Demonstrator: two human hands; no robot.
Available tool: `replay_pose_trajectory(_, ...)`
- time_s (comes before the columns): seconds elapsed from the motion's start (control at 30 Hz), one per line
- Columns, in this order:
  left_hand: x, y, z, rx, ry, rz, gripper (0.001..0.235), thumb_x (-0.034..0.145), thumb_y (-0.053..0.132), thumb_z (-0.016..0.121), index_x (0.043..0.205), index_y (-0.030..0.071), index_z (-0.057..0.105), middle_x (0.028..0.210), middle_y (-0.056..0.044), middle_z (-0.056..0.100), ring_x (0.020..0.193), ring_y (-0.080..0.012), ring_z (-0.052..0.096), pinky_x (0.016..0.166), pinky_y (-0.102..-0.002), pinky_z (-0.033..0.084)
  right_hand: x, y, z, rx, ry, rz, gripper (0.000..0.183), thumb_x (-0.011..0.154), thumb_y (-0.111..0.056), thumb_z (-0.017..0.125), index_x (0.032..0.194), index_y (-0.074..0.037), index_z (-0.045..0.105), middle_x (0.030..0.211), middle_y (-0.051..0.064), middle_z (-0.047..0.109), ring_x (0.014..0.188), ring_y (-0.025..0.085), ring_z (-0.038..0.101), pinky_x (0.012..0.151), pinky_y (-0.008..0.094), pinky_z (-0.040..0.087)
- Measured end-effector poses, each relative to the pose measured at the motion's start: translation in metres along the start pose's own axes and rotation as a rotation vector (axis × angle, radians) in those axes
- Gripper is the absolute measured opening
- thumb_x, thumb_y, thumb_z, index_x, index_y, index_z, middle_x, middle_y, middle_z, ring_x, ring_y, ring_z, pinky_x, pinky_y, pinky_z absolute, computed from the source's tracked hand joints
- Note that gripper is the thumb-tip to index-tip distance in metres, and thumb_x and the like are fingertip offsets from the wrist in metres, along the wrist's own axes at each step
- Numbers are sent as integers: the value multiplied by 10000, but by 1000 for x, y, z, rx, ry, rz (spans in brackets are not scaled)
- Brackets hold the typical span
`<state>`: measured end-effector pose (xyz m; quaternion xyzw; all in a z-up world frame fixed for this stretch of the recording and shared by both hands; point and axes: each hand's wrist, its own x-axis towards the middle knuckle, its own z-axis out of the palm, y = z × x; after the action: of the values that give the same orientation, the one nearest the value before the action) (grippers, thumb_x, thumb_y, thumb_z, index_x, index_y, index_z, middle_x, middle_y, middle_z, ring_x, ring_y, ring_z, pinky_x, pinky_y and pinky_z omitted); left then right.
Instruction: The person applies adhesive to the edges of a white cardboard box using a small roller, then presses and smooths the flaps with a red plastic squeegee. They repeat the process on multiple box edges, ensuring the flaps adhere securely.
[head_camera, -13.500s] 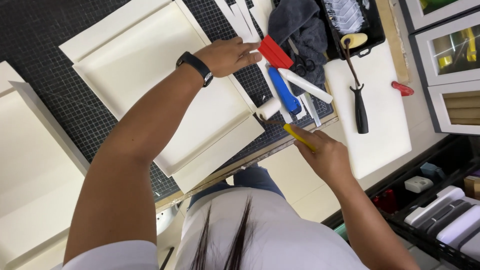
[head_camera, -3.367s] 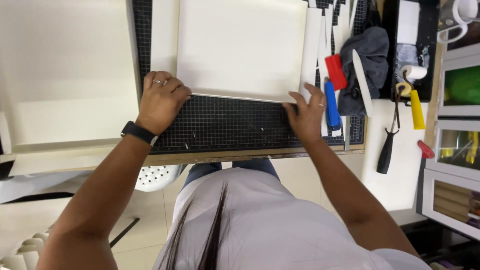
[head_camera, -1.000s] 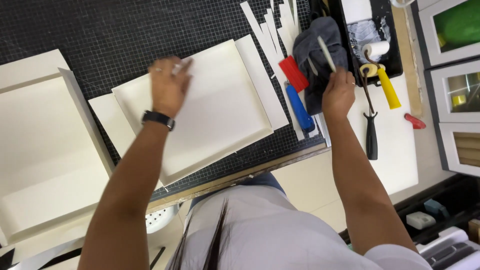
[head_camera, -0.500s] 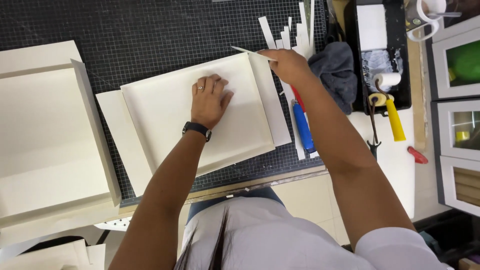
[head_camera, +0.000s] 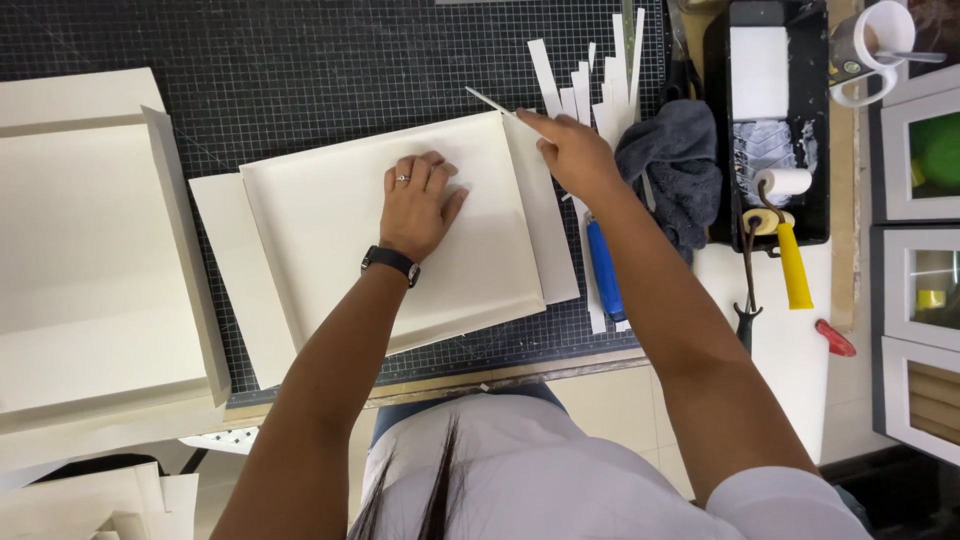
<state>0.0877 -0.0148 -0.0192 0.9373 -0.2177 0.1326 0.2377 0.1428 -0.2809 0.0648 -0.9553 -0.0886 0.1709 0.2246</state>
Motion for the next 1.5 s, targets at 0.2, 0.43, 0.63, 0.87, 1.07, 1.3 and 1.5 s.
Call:
replay_pose_trajectory(0.2, 0, 1, -3, 9, 10, 11, 336, 1048, 412, 567, 1165, 110, 657, 1262, -95, 599, 1092, -333, 535, 930, -476, 432, -15, -17, 4, 65, 62, 70, 547, 1060, -103, 485, 1565, -311, 464, 1017, 93, 594, 708, 248, 559, 617, 404, 463)
replay_pose_trajectory(0.43, 0, 1, -2, -26, -22, -7, 332, 1041, 408, 576, 1162, 111, 665, 1274, -87, 593, 1096, -329, 520, 930, -481, 420, 10, 14, 7, -41, 108, -45, 506, 1062, -50, 481, 1503, -277, 579, 1028, 93, 569, 718, 276, 544, 577, 416, 460)
replay_pose_trajectory(0.63, 0, 0, -2, -41, -31, -11, 344, 1044, 409, 562, 1167, 105, 668, 1282, -93, 595, 1128, -332, 518, 960, -489, 415, 5, 22, 46, -257, 444, -283, 667, 1113, -92, 591, 1631, -405, 311, 933, 63, 471, 807, 252, 454, 653, 390, 428)
replay_pose_trajectory(0.87, -2, 3, -6, -47, -36, -1, 332, 1041, 389, 560, 1160, 99, 667, 1290, -122, 598, 1132, -347, 511, 965, -496, 409, -8, 16, 83, -347, 573, -92, 793, 969, 82, 565, 1628, -294, 333, 1095, 82, 475, 955, 321, 509, 769, 470, 518)
replay_pose_trajectory(1.07, -8, 4, -7, -39, 21, 20, 292, 1029, 357, 610, 1153, 99, 666, 1289, -147, 600, 1125, -361, 535, 944, -497, 434, -11, 11, 91, -394, 601, -45, 866, 892, 130, 565, 1614, -304, 364, 1108, 90, 475, 966, 330, 519, 807, 476, 519)
replay_pose_trajectory(1.3, -1, 0, -4, -18, 70, 39, 282, 1033, 346, 604, 1137, 90, 659, 1313, -188, 572, 1131, -389, 531, 953, -523, 438, 0, 15, 91, -232, 584, -24, 863, 867, 188, 509, 1596, -264, 412, 1028, 97, 468, 869, 354, 518, 764, 462, 500)
replay_pose_trajectory(1.5, -3, -5, 12, 62, 40, 2, 308, 971, 411, 726, 1127, 196, 570, 1250, -29, 522, 1201, -257, 481, 977, -411, 390, -17, -7, 78, 187, 207, 233, 610, 1087, -85, 457, 1622, -358, 344, 1442, 236, 497, 1365, 380, 535, 1097, 462, 467)
